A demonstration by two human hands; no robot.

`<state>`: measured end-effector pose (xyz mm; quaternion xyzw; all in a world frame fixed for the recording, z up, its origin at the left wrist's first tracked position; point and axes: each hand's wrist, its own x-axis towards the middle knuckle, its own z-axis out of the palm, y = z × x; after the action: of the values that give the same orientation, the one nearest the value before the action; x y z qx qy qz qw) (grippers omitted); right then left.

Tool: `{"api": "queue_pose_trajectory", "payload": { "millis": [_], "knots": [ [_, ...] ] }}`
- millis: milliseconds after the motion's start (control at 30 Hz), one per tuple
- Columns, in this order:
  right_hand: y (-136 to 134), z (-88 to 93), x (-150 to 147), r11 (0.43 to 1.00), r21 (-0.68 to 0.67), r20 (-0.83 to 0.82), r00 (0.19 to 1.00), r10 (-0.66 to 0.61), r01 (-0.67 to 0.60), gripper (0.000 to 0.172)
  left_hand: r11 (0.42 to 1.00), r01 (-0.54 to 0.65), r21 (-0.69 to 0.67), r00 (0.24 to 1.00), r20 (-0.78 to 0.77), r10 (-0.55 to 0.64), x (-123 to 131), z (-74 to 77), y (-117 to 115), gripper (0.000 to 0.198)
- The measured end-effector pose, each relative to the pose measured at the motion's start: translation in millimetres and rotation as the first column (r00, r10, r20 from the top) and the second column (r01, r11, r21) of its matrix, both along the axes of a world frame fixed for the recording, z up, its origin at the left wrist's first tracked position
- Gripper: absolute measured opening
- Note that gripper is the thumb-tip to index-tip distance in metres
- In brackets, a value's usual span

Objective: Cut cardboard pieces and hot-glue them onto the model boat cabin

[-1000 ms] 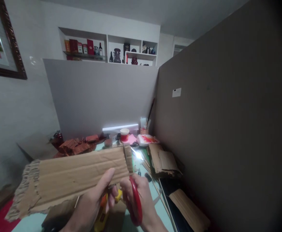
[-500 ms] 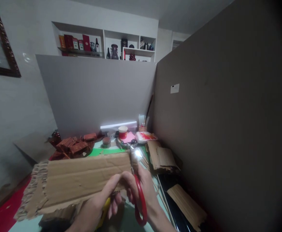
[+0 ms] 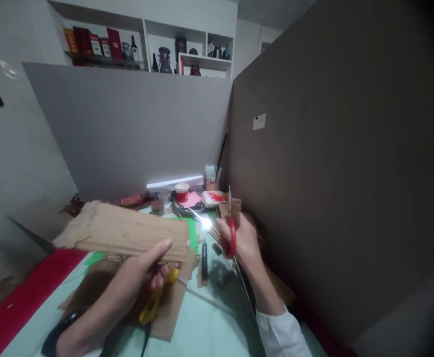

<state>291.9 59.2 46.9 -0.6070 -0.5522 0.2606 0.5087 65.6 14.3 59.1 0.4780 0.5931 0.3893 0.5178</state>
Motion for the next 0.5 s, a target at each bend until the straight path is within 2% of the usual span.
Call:
{"api": "queue_pose_trajectory", "payload": {
  "millis": [133,267,333,400,500],
  "knots": [
    [0.7,4.8,18.9,0.992,-0.032,0.115,0.987,-0.115,0.119,0.023,0.992,0.129,-0.014,0.987,-0.094,-0.129,13.0,4.9,24.9,0.045],
    [-0.5,5.1,21.6,0.989,-0.013,0.1,0.984,-0.148,0.15,0.027,0.955,0.295,-0.031,0.945,-0.135,-0.296,40.5,2.9,52.9,0.016],
    [0.2,3.9,24.6,0.987,0.022,0.052,0.986,-0.157,0.156,0.029,0.934,0.356,-0.025,0.928,-0.111,-0.357,56.7,0.5,65.6,0.013],
    [0.9,2.0,29.1,0.988,0.068,-0.018,0.99,-0.141,0.142,0.029,0.917,0.397,0.039,0.917,-0.052,-0.395,74.8,-1.8,77.2,0.013],
    [0.7,-0.6,33.9,0.988,0.141,-0.148,0.988,-0.041,0.062,0.029,0.903,0.398,0.163,0.909,0.061,-0.412,105.6,-6.3,93.8,0.024]
  ]
}}
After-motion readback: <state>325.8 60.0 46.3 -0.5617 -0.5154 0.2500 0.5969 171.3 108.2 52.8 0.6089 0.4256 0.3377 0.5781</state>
